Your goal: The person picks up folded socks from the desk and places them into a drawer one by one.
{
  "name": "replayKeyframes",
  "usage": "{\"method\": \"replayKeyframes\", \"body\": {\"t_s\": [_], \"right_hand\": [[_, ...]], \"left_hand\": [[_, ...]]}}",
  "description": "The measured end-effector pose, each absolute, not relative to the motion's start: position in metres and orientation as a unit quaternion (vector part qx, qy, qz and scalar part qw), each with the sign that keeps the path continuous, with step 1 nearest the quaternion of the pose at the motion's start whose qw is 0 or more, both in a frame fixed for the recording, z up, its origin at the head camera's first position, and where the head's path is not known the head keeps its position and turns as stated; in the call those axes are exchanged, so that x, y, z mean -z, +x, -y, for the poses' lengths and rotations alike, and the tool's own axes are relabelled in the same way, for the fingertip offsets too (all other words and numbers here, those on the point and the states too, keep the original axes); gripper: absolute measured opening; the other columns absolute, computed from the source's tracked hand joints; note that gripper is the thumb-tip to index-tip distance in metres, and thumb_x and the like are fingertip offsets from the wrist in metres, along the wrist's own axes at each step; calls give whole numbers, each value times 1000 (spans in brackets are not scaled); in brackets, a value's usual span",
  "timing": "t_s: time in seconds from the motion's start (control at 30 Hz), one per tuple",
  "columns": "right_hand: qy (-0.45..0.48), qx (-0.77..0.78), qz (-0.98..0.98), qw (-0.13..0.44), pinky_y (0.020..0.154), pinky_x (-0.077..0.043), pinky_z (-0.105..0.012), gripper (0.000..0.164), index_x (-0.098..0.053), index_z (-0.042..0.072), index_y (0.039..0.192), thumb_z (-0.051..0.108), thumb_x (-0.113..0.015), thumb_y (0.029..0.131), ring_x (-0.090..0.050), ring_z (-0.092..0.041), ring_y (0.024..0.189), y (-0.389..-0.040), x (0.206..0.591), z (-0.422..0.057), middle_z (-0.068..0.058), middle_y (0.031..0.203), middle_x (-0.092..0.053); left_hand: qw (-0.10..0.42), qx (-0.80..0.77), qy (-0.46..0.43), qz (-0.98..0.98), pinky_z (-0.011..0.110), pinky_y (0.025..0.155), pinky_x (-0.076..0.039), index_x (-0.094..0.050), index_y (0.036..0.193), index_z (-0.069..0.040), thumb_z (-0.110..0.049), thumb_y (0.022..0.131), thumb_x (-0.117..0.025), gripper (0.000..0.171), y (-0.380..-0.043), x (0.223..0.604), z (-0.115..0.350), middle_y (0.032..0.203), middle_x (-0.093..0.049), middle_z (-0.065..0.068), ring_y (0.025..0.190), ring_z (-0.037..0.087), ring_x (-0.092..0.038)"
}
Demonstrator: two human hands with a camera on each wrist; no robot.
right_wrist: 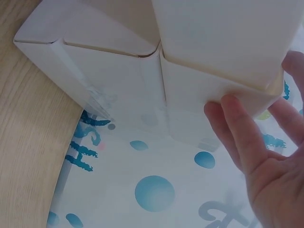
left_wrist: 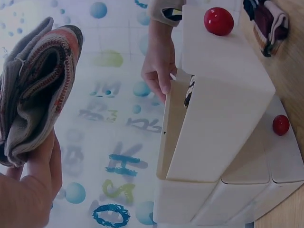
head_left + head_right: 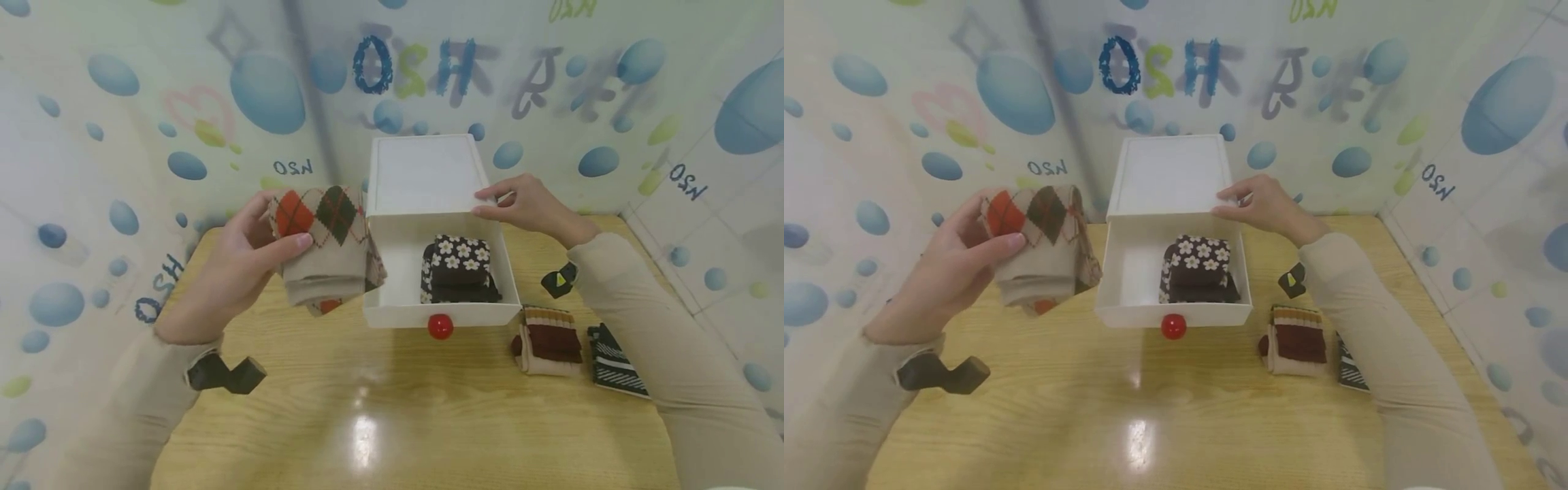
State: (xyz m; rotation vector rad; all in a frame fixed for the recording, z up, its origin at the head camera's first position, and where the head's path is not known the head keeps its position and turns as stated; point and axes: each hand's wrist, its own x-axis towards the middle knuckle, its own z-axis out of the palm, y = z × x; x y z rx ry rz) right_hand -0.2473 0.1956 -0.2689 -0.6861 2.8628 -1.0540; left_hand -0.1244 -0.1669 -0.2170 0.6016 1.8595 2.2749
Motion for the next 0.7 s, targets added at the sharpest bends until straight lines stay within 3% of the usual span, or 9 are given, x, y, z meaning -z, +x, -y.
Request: {"method": "replayKeyframes", "body": {"t_s": [0.23, 0.47, 0.7], "right_hand": [[-216, 333, -918, 7, 67, -50, -41, 36, -63, 5, 109, 23, -68, 78, -61, -32, 86, -247, 269, -194, -15, 113, -58], [-219, 339, -915, 8, 68, -50, -40, 37, -64, 5, 108, 26, -67, 78, -62, -30, 85, -246, 268, -195, -15, 112, -59], [-223, 340, -914, 15, 70, -50, -43, 39, -63, 5, 110, 28, -67, 79, -61, -32, 88, -247, 267, -196, -16, 114, -57]], "left_hand": [[94, -752, 202, -621, 24, 70, -49, -39, 115, -5, 2, 84, -54, 35, -133, 202, 149, 105, -51, 10, 87, 17, -55], [104, -717, 189, -663, 31, 73, -49, -42, 116, -11, 2, 81, -56, 39, -145, 197, 120, 109, -50, 12, 92, 22, -54], [151, -668, 189, -704, 39, 77, -48, -38, 121, -11, 2, 81, -59, 47, -153, 207, 92, 114, -49, 13, 98, 26, -53]]}}
